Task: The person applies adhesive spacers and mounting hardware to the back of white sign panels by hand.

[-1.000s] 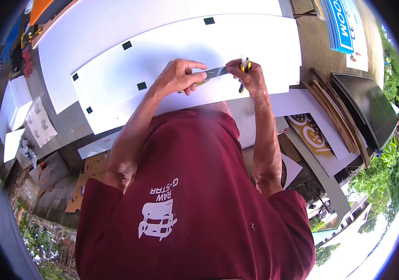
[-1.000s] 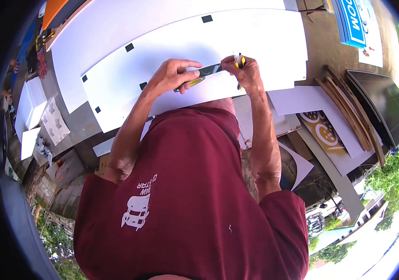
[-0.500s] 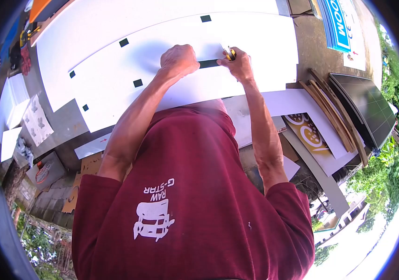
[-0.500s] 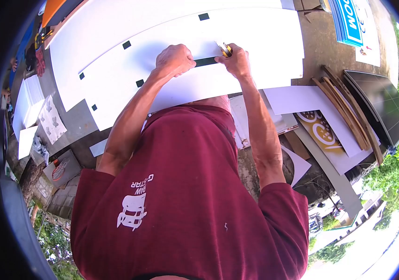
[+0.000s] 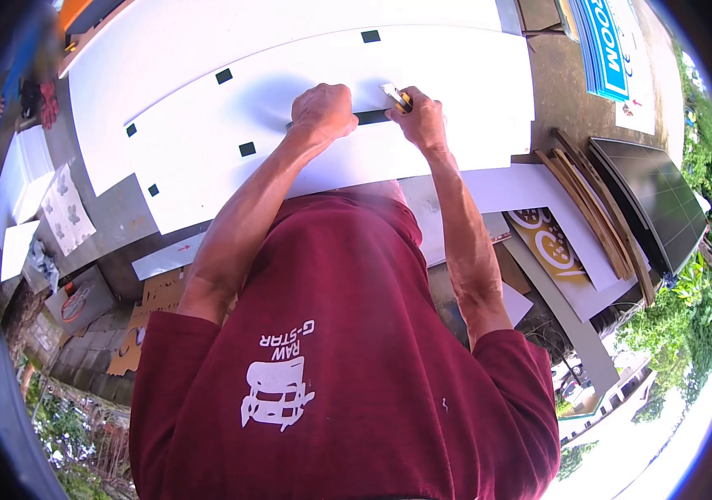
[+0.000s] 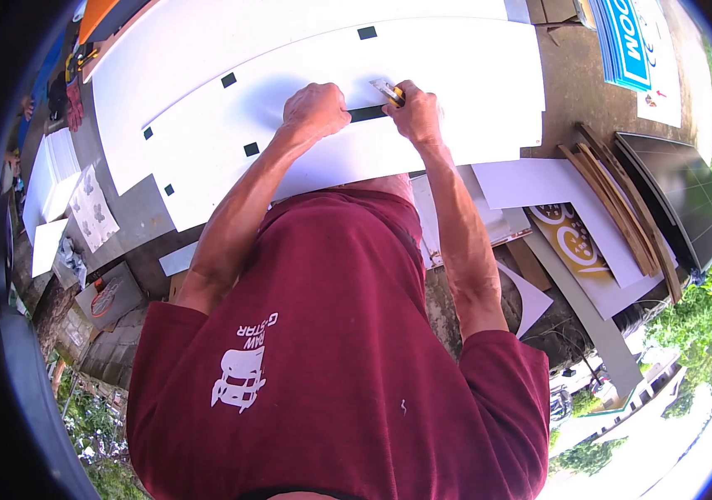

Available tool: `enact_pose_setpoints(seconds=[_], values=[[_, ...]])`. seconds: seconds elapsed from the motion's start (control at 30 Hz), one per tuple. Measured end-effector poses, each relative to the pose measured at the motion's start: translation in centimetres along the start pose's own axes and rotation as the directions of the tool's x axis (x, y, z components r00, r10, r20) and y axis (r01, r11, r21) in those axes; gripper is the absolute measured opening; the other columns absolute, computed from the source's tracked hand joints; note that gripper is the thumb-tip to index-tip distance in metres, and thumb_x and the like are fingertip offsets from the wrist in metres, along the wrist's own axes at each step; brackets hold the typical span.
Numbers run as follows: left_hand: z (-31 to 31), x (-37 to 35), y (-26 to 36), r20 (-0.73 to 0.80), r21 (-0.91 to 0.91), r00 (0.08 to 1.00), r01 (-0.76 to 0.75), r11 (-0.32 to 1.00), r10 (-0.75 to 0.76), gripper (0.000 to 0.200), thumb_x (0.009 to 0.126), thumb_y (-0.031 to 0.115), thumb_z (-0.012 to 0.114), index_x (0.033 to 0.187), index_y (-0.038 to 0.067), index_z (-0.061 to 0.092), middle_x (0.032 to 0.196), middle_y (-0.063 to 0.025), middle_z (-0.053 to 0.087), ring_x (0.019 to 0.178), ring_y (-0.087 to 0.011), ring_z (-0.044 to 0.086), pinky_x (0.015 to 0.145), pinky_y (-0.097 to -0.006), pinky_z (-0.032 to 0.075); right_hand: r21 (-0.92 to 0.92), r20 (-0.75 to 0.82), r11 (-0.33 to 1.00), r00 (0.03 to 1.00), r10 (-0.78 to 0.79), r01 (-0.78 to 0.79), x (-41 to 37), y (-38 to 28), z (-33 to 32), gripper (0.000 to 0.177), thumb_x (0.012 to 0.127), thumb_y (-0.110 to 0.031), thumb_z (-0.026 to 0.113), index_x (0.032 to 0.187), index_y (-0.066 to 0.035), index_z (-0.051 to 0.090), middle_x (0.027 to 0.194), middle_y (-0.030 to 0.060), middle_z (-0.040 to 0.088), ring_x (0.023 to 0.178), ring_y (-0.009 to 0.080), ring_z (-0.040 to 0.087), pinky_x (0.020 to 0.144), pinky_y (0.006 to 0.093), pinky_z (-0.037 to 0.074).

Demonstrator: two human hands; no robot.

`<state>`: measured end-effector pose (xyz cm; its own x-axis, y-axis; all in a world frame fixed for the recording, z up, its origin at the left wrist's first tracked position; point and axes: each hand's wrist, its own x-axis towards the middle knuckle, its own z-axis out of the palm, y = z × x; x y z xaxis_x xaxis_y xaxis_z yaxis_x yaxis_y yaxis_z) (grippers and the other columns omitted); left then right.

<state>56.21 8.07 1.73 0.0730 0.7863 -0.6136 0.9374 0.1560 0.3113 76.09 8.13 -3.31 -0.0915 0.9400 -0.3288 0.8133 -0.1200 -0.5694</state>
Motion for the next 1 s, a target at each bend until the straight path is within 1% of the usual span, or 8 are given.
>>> enact_pose_setpoints(seconds=[0.3, 0.4, 0.5, 0.6, 0.73, 0.83, 0.93, 1.0], values=[[0.1, 0.1, 0.4, 0.017, 0.031, 1.000, 0.006, 0.999, -0.006, 0.019, 0.075, 0.019, 0.072, 0.091, 0.012, 0.079, 0.087, -0.0139, 0.075, 0.087, -0.0311, 0.073, 0.081, -0.0414, 0.057, -0.157, -0.004, 0.988, 1.000, 0.004, -0.004, -0.1, -0.6, 0.2, 0.042, 0.076, -0.027, 0.084, 0.109, -0.006, 0.069, 0.087, 0.0141, 0.074, 0.079, 0.0278, 0.073, 0.076, 0.0399, 0.058], [0.3, 0.3, 0.3, 0.024, 0.040, 1.000, 0.001, 0.999, -0.002, 0.018, 0.075, 0.018, 0.072, 0.090, 0.011, 0.079, 0.086, -0.0144, 0.075, 0.086, -0.0312, 0.073, 0.080, -0.0408, 0.057, -0.195, 0.032, 0.978, 0.996, 0.079, -0.071, 0.5, -0.7, 0.2, 0.049, 0.074, -0.031, 0.085, 0.110, -0.004, 0.066, 0.087, 0.0152, 0.074, 0.080, 0.0288, 0.073, 0.077, 0.0400, 0.057], [0.0, 0.4, 0.3, 0.056, 0.045, 0.998, -0.002, 0.999, 0.000, 0.017, 0.075, 0.018, 0.072, 0.088, 0.010, 0.079, 0.085, -0.0151, 0.075, 0.084, -0.0316, 0.073, 0.079, -0.0404, 0.057, -0.123, 0.050, 0.981, 0.987, 0.155, -0.148, 0.5, -0.2, -0.3, 0.057, 0.072, -0.037, 0.086, 0.109, -0.002, 0.063, 0.089, 0.0166, 0.074, 0.082, 0.0300, 0.073, 0.077, 0.0405, 0.057], [-0.1, 0.3, 0.5, 0.047, 0.064, 0.999, -0.004, 0.998, 0.001, 0.016, 0.075, 0.018, 0.072, 0.086, 0.008, 0.078, 0.083, -0.0156, 0.074, 0.082, -0.0320, 0.073, 0.078, -0.0406, 0.057, -0.075, 0.001, 0.988, 0.991, 0.136, -0.136, -0.8, -0.1, -0.4, 0.063, 0.070, -0.043, 0.087, 0.111, -0.004, 0.060, 0.094, 0.0168, 0.075, 0.086, 0.0324, 0.073, 0.079, 0.0438, 0.057], [0.0, -0.1, 0.7, 0.017, 0.082, 1.000, -0.024, 0.996, 0.023, 0.016, 0.074, 0.018, 0.071, 0.084, 0.007, 0.077, 0.081, -0.0161, 0.074, 0.081, -0.0322, 0.073, 0.076, -0.0409, 0.057, -0.122, -0.036, 0.966, 0.974, 0.223, -0.226, -1.3, -1.8, -0.2, 0.069, 0.068, -0.045, 0.087, 0.112, -0.002, 0.056, 0.095, 0.0178, 0.074, 0.085, 0.0335, 0.073, 0.079, 0.0432, 0.056], [-0.1, -0.3, 0.7, -0.002, 0.070, 1.000, -0.019, 0.997, 0.020, 0.016, 0.074, 0.017, 0.070, 0.083, 0.007, 0.077, 0.080, -0.0166, 0.073, 0.081, -0.0326, 0.072, 0.075, -0.0411, 0.057, -0.078, -0.069, 0.978, 0.979, 0.189, -0.195, -1.1, -1.3, 0.2, 0.067, 0.072, -0.047, 0.083, 0.110, 0.001, 0.056, 0.092, 0.0209, 0.073, 0.085, 0.0374, 0.072, 0.080, 0.0454, 0.056], [0.1, -0.2, 0.4, -0.029, 0.003, 0.999, -0.041, 0.999, 0.041, 0.017, 0.064, 0.011, 0.073, 0.078, 0.002, 0.075, 0.078, -0.0193, 0.072, 0.078, -0.0329, 0.073, 0.068, -0.0404, 0.058, 0.123, 0.005, 0.971, 0.978, 0.208, -0.207, -1.8, -0.2, 0.4, 0.056, 0.085, -0.044, 0.073, 0.108, 0.004, 0.054, 0.091, 0.0271, 0.071, 0.087, 0.0451, 0.069, 0.080, 0.0503, 0.054], [0.0, -0.1, 0.4, 0.009, 0.028, 0.999, -0.043, 0.999, 0.042, 0.017, 0.064, 0.012, 0.073, 0.078, 0.002, 0.075, 0.079, -0.0194, 0.072, 0.079, -0.0330, 0.073, 0.068, -0.0403, 0.058, 0.089, 0.138, 0.986, 0.982, 0.128, -0.141, -3.3, 0.2, 0.1, 0.049, 0.092, -0.040, 0.064, 0.106, 0.005, 0.054, 0.091, 0.0305, 0.069, 0.088, 0.0491, 0.067, 0.081, 0.0530, 0.052]])
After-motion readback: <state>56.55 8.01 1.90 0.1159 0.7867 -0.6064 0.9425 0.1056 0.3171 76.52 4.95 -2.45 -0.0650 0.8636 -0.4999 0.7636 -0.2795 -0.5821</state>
